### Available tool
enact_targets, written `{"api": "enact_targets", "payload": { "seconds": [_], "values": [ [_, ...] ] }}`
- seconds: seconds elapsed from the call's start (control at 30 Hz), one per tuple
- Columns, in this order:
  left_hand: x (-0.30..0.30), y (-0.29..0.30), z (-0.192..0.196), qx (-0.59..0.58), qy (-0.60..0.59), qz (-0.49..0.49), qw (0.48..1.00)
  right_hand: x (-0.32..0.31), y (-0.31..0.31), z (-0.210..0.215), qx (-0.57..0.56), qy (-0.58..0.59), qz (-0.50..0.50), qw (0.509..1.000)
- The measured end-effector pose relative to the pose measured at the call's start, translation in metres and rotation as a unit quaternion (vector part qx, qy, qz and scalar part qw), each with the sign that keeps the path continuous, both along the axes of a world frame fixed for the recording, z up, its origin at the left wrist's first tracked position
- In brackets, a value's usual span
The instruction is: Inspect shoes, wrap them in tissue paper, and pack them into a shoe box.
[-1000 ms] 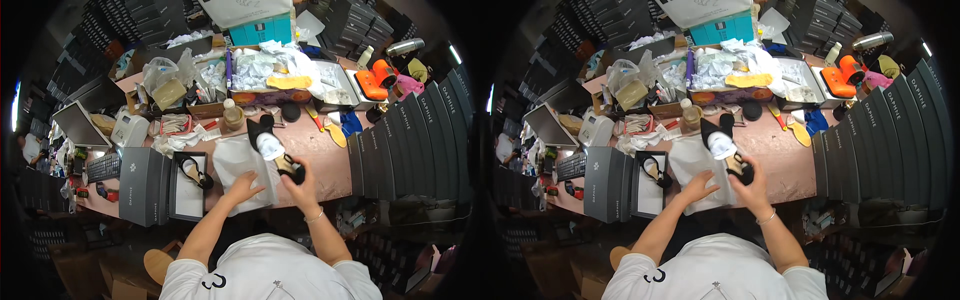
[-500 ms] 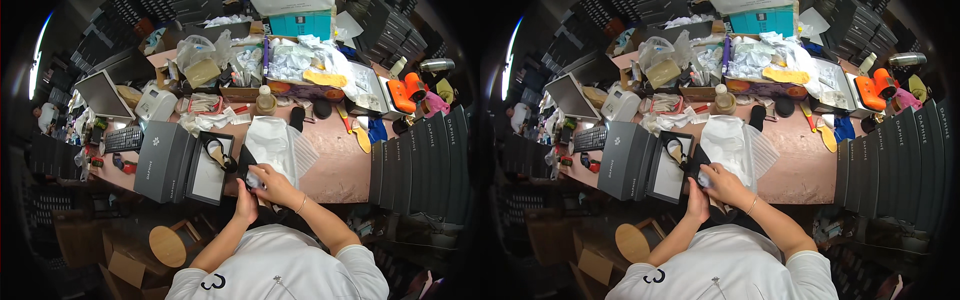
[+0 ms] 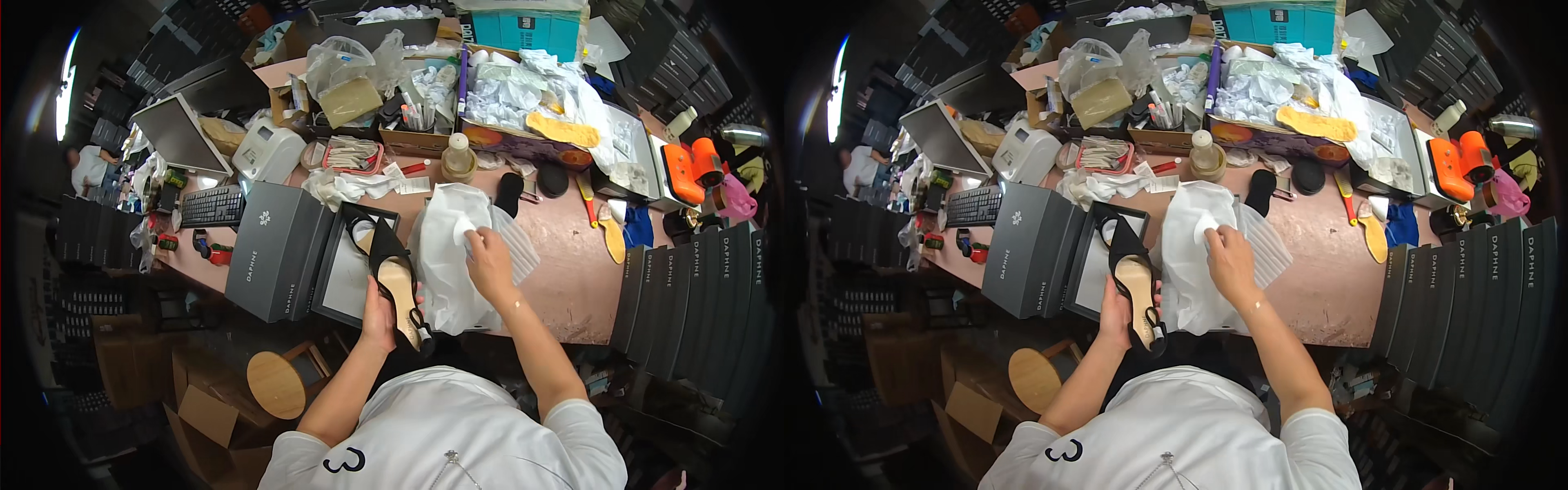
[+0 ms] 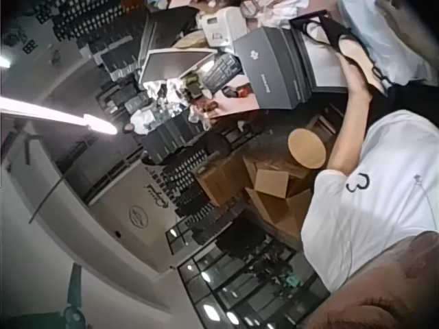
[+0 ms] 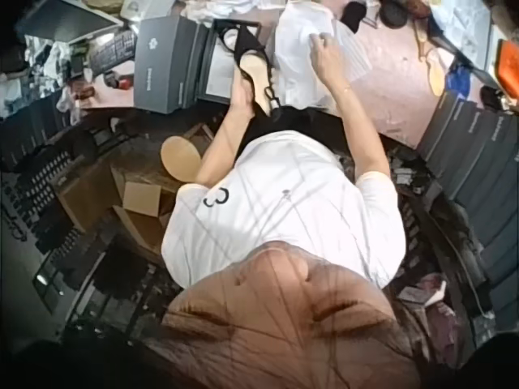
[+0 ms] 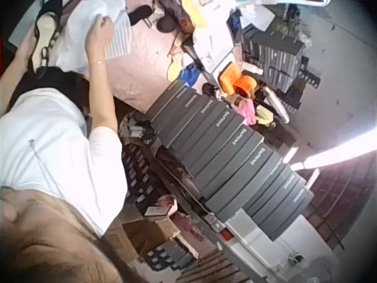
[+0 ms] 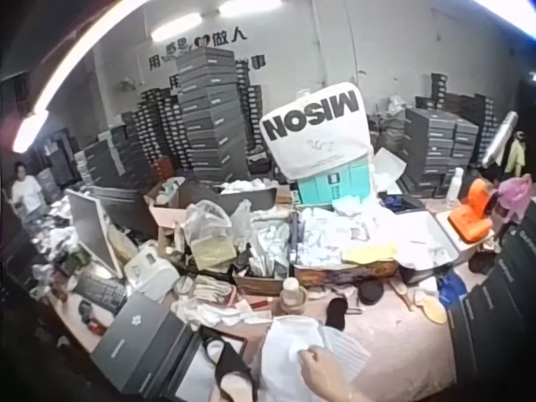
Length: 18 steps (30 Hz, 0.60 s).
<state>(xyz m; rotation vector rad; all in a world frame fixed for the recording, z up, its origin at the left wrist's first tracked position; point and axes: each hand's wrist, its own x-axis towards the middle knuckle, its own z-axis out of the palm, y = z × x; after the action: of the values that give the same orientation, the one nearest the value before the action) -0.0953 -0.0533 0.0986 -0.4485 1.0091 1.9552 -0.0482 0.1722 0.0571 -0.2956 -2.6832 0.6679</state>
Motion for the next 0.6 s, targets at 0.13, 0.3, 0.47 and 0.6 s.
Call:
{"api": "enact_targets", "payload": {
  "seconds": [0.13,0.3,0.47,0.6],
  "values": [
    [-0.006,0.004,0.007,0.032,-0.035,0.001,0.999,-0.024,-0.002,-0.110,0.154,-0.127,0.052,0.979],
    [-0.008,-0.010,-0.012,0.032,-0.030,0.037,0.998,-0.017,0.002,-0.002,0.043,-0.176,0.123,0.976],
    [0.026,0.026,0.012,-0.046,0.025,0.089,0.995,0.004,-0.093,0.021,-0.270,0.079,0.210,0.936],
    [0.054,0.016,0.015,-0.078,0.114,0.043,0.989,-0.014,-0.114,0.006,-0.307,-0.152,0.218,0.914]
  ]
}}
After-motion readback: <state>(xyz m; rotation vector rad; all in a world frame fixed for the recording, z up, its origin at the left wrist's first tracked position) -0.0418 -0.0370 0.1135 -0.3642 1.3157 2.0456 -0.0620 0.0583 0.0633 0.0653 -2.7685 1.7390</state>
